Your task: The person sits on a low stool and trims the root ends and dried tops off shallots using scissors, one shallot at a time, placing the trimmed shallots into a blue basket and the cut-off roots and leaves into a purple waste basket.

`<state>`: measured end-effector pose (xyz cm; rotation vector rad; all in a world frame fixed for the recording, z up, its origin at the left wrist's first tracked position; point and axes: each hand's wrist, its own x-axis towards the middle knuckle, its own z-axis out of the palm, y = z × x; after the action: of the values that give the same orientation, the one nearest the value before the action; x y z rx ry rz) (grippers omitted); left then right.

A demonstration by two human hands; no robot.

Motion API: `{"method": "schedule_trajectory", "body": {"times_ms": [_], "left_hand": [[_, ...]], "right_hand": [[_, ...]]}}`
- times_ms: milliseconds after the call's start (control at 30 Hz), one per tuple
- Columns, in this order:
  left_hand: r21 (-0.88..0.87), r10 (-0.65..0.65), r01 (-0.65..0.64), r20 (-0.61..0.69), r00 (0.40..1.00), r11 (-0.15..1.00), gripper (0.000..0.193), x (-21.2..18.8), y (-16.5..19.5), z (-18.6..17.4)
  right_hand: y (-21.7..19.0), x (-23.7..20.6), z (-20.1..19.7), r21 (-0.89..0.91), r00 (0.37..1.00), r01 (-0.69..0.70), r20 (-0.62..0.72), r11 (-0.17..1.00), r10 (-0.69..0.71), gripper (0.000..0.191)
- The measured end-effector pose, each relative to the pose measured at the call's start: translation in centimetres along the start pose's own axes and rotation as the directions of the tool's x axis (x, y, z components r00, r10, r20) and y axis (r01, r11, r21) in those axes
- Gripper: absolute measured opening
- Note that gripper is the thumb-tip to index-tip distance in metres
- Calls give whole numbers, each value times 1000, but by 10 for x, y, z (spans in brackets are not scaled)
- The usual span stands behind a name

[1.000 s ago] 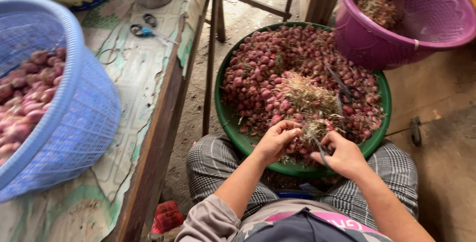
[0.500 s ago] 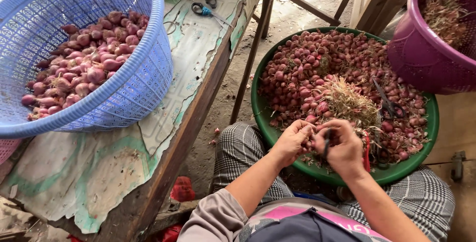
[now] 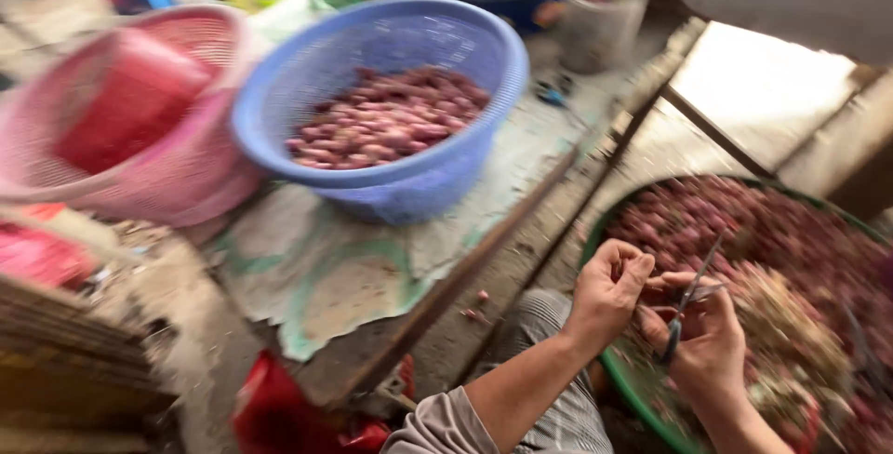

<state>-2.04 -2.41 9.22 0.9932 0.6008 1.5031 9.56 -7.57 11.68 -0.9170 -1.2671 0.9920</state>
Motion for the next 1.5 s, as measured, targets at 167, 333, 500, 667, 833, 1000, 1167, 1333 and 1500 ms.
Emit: {"method": "schedule_trajectory", "body": {"times_ms": [167, 333, 500, 667, 833, 1000, 1167, 1333, 1500], "left_hand": [[570, 654, -587, 112, 749, 575, 18, 54, 120, -30], [966, 722, -127, 252, 645, -224, 47, 123, 238, -68], [938, 712, -267, 343, 612, -222, 57, 93, 203, -46], [646, 215, -425, 380, 899, 634, 53, 12, 75, 23], [500, -207, 57, 250, 946, 864, 20, -35, -21, 44], [503, -301, 71, 393, 869, 861, 20, -50, -69, 52], [551, -288, -38, 491, 822, 833, 30, -47, -75, 79], [597, -178, -266, 580, 795, 756, 44, -39, -62, 79], [590, -137, -351, 625, 768, 727, 23, -34, -61, 53]], "right_hand": [[-39, 53, 55, 218, 977, 12, 207, 976, -58, 59], [-26, 57, 57, 110, 985, 43, 160, 993, -60, 49], [7, 31, -14, -142, 970, -238, -87, 961, 228, 35], [25, -9, -55, -509, 945, -257, -311, 821, 103, 45], [36, -62, -80, -869, 980, -176, -201, 463, -5, 46], [17, -94, -100, -627, 918, -396, -282, 671, 278, 56], [-5, -109, -118, -550, 896, -418, -381, 723, 229, 48], [5, -92, -186, -719, 817, -369, -553, 589, -163, 24], [42, -59, -251, -930, 907, -266, -331, 253, -262, 18]]}}
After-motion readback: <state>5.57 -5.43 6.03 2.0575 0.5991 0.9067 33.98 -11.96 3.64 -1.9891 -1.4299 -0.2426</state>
